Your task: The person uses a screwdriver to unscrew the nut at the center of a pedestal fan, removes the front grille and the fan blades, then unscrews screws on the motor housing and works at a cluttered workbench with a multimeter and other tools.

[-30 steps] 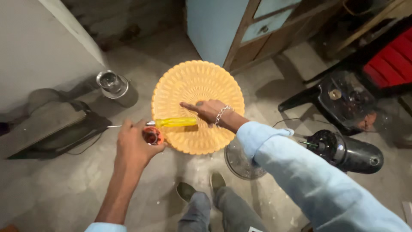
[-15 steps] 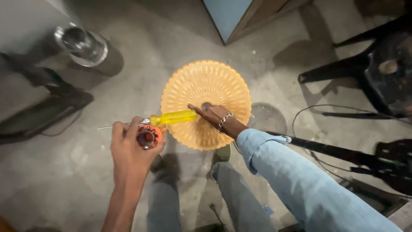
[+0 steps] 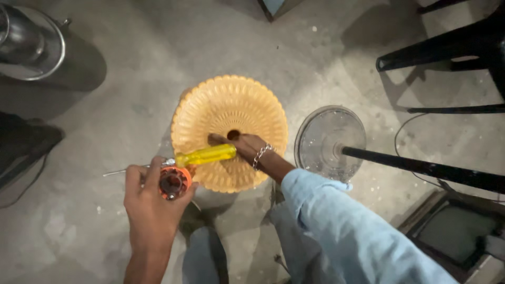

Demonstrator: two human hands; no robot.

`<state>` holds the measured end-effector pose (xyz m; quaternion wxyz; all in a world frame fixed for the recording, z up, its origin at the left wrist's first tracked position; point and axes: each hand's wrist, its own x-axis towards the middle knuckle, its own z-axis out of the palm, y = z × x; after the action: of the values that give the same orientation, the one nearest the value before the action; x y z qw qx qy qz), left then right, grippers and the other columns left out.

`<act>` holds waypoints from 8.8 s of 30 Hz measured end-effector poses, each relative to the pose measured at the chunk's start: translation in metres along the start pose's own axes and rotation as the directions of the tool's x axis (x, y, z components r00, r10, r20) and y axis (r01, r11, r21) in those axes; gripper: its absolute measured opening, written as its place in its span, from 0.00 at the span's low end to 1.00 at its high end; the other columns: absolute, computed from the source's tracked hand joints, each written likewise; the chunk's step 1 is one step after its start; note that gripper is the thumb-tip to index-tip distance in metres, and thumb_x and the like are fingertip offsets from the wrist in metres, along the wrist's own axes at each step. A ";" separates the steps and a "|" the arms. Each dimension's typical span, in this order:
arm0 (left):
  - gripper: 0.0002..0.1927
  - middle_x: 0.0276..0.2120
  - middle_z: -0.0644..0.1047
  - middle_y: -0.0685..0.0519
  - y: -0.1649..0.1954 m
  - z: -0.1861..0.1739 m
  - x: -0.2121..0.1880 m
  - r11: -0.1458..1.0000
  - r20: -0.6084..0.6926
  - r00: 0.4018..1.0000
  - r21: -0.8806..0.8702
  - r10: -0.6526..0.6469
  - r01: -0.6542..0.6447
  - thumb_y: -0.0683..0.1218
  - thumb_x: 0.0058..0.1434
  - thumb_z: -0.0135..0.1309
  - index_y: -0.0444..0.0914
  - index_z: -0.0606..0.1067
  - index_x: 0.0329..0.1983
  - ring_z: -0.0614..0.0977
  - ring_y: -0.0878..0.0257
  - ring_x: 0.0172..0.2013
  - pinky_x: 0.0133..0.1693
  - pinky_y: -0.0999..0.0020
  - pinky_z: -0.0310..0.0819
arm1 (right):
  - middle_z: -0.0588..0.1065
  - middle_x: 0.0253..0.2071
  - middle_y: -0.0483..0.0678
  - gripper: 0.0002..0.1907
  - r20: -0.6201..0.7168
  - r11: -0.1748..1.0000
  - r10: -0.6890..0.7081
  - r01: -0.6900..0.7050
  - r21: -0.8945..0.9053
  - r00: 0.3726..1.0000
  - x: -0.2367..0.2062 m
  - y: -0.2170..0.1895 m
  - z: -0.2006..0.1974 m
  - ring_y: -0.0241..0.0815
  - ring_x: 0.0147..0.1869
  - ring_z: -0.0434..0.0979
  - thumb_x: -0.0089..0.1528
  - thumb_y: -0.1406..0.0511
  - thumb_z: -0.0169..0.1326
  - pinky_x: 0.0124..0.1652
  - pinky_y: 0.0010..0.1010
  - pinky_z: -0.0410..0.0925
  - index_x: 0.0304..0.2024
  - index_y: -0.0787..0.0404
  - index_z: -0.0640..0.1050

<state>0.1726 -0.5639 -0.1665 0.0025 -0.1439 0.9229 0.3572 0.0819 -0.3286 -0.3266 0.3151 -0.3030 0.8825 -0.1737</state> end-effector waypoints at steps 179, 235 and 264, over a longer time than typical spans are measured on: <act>0.29 0.71 0.65 0.32 0.691 0.486 0.310 0.429 0.722 0.363 -0.660 0.589 0.617 0.34 0.70 0.46 0.33 0.54 0.73 0.74 0.38 0.66 0.59 0.45 0.74 | 0.78 0.42 0.59 0.27 -0.435 0.147 0.867 -0.709 0.689 -0.243 -0.276 0.647 -0.244 0.59 0.47 0.78 0.57 0.59 0.63 0.49 0.51 0.67 0.56 0.62 0.75; 0.36 0.68 0.63 0.26 0.665 0.466 0.268 0.511 0.834 0.230 -0.500 0.502 0.699 0.31 0.56 0.44 0.27 0.53 0.71 0.71 0.28 0.63 0.54 0.32 0.69 | 0.77 0.33 0.50 0.15 -0.068 0.070 0.966 -0.001 0.998 0.250 -0.442 0.531 -0.194 0.35 0.32 0.75 0.59 0.66 0.62 0.31 0.29 0.69 0.47 0.65 0.81; 0.36 0.70 0.61 0.28 0.654 0.510 0.309 0.509 0.789 0.203 -0.545 0.580 0.666 0.29 0.59 0.43 0.27 0.51 0.72 0.68 0.32 0.68 0.61 0.37 0.64 | 0.80 0.47 0.52 0.19 -0.835 0.357 0.550 -0.908 0.218 0.016 -0.446 0.699 -0.298 0.51 0.45 0.79 0.69 0.66 0.49 0.41 0.39 0.72 0.62 0.58 0.73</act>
<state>-0.3488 0.1506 -0.1489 0.5250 0.1046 0.3682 0.7602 -0.1368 0.5211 -0.2526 -0.1542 0.2794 0.9441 0.0829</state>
